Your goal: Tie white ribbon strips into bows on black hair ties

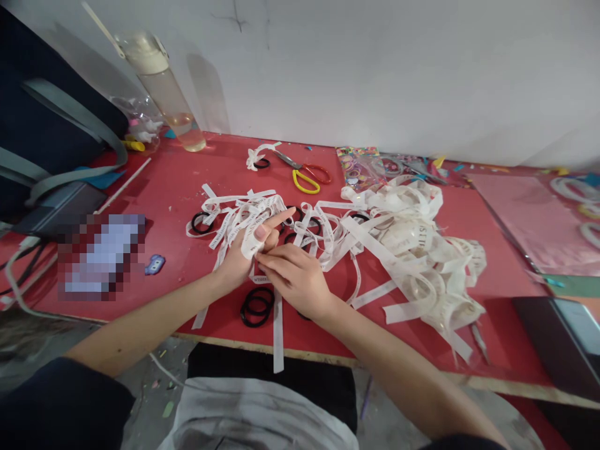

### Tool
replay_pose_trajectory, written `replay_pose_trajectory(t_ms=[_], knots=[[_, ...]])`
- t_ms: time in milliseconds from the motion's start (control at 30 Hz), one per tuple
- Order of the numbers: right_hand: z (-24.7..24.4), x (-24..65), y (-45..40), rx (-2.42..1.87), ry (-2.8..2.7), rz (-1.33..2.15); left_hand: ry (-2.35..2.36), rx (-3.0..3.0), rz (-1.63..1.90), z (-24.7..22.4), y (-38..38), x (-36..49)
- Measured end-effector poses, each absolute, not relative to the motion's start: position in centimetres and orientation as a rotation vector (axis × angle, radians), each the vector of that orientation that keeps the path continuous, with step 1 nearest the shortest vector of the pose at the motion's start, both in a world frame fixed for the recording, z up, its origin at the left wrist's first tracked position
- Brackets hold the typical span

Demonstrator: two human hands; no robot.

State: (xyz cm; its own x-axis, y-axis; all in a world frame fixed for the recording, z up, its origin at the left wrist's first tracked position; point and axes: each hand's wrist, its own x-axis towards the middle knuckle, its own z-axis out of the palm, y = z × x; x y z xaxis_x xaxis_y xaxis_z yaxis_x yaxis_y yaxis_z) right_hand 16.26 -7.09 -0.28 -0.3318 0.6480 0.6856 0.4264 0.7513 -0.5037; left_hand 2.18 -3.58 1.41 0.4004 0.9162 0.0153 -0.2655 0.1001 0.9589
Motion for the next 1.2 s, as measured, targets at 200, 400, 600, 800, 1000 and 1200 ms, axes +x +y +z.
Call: replay_pose_trajectory(t_ms=[200,400,600,800,1000,1200], knots=[[-0.5,16.0,-7.3,-0.756,-2.027,0.366,0.555,0.916,1.008,1.9,-3.8,2.7],[-0.3,16.2,-7.7,-0.932,-2.293,0.563,0.505,0.778,1.033,2.5,-4.4,3.1],[0.2,16.6,-7.2,-0.931,-2.449,0.528,0.523,0.721,1.019,2.7,-4.9,3.4],[-0.4,16.9,-7.0,-0.744,-2.337,0.656,0.631,0.786,1.095,3.2,-3.7,2.4],[-0.3,16.4,-7.0,-0.811,-2.366,0.611,0.57,0.82,1.045,2.3,-4.4,3.0],[-0.2,16.5,-7.0,-0.677,-2.369,0.547,0.608,0.944,1.017,1.5,-4.6,3.1]])
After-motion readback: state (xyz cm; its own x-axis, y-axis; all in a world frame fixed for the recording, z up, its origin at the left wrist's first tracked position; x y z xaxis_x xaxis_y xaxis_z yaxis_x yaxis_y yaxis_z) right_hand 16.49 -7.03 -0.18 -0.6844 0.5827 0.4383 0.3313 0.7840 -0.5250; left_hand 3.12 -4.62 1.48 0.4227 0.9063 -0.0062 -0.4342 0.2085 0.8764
